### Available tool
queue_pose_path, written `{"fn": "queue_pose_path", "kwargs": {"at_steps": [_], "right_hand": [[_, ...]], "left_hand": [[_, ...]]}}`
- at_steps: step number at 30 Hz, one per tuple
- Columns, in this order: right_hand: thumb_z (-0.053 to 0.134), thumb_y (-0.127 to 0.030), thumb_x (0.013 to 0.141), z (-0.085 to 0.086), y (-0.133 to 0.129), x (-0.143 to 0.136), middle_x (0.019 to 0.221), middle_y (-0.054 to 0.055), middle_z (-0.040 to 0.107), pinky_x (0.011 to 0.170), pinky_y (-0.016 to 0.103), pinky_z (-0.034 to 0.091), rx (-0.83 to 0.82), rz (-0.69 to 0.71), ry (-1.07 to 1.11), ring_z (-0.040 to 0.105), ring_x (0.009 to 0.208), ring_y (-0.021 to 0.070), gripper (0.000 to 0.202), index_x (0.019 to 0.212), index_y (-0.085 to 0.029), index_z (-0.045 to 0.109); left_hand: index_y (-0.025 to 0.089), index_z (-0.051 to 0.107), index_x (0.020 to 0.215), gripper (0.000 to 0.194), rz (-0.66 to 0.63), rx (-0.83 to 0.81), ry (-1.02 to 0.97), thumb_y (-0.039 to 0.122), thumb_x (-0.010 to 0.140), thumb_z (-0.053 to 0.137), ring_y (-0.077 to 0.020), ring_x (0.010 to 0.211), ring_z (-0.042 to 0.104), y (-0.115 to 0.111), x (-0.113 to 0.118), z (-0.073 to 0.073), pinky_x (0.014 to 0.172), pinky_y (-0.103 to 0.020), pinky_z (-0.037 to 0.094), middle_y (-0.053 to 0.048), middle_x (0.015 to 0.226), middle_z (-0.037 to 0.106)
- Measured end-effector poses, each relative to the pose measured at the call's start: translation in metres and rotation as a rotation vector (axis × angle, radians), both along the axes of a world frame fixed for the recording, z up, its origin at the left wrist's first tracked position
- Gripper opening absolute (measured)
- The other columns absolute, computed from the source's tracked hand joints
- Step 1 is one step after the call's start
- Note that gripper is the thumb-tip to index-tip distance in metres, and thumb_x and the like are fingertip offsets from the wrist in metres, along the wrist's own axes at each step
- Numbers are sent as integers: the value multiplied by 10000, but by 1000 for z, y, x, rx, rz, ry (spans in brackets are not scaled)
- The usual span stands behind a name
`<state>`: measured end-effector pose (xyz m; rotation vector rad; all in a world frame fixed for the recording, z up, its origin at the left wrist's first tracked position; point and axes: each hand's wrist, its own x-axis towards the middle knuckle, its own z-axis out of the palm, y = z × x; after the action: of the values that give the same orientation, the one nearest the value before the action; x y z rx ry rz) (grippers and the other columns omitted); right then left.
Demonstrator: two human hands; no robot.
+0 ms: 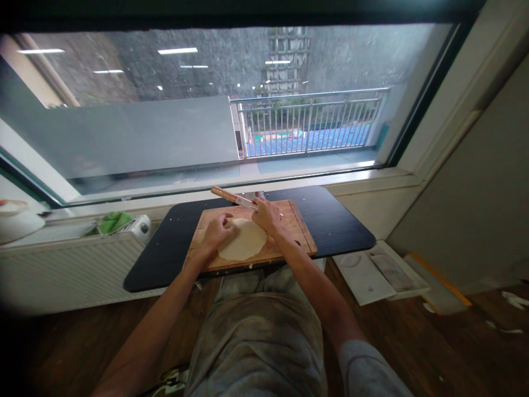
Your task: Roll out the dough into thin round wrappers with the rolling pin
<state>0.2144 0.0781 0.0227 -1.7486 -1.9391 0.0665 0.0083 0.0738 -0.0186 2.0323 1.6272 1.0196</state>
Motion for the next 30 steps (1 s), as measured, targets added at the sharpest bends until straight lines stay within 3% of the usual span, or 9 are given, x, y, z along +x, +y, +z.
{"fn": "queue_pose_path", "kwargs": {"at_steps": [6,15,22,30], "right_hand": [[578,-159,927,-1,1,1,1317,86,785,939,350,546,6,5,-5,741,1160,287,421,1308,-262,726],[578,-163,914,-3,2,2,1305,97,785,923,363,551,21,15,-12,740,1155,302,436,1313,-259,724],[579,-169,926,-5,3,2,1302,91,784,945,356,543,2,10,-10,741,1137,287,437,1330,-262,717],[580,-162,917,-7,-1,1,1242,58,797,930,346,528,17,44,-24,737,1105,272,414,1287,-283,723]], "left_hand": [[178,769,1076,260,-49,-60,11,266,835,724,-279,1012,767,0,0,2,890,-347,567,-137,1103,829],[194,706,1032,127,-50,-44,17,244,925,660,-248,899,757,-1,0,5,812,-328,532,-105,988,817],[179,706,1060,194,12,6,86,132,951,552,-248,1006,755,-4,1,7,889,-326,523,-125,1095,811],[198,704,1122,198,39,10,218,200,984,563,-274,1042,764,-12,2,6,918,-346,524,-124,1070,810]]}}
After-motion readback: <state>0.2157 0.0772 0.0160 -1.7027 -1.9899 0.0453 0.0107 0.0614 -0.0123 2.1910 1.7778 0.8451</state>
